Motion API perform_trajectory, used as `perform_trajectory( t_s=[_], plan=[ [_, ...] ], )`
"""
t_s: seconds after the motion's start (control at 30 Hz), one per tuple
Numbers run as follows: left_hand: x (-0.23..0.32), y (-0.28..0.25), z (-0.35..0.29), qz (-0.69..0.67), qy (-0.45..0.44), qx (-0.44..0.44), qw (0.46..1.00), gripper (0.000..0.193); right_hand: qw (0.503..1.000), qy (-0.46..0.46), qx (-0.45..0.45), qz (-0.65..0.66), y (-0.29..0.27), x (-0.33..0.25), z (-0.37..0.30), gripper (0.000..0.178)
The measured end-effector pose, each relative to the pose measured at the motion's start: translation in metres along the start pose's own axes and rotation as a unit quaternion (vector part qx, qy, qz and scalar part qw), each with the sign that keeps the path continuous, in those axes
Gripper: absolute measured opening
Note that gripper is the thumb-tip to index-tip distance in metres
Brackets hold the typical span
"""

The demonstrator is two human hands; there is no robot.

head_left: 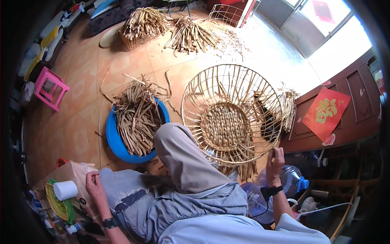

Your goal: The person is weaving a large bamboo basket by hand, integrating long strips into a structured frame.

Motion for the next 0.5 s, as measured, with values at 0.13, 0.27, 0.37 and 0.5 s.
perform_trajectory(
  t_s=[0.13,0.27,0.37,0.5],
  plan=[
    [0.014,0.001,0.000,0.007,-0.003,-0.005,1.000,0.010,0.994,-0.084,-0.014,-0.067,0.002,-0.058,0.004,0.016],
    [0.015,0.002,0.001,0.019,-0.007,-0.010,1.000,0.010,0.982,-0.113,-0.053,-0.145,-0.019,-0.058,0.006,0.022],
    [0.006,-0.010,-0.007,0.038,0.007,0.002,0.999,0.009,0.972,-0.199,-0.087,-0.095,-0.015,-0.118,0.016,0.025],
    [0.010,0.002,0.002,0.016,0.000,-0.002,1.000,0.007,0.905,-0.262,-0.335,-0.030,0.041,-0.155,-0.009,0.030]
  ],
)
Point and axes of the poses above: each hand's wrist, its own z-axis towards the middle knuckle, its own y-axis out of the palm, x = y × z, the point moved 5 cm from there along z, towards the middle knuckle, and after that the axes turned 2 degrees about -x, right-handed, at the moved point
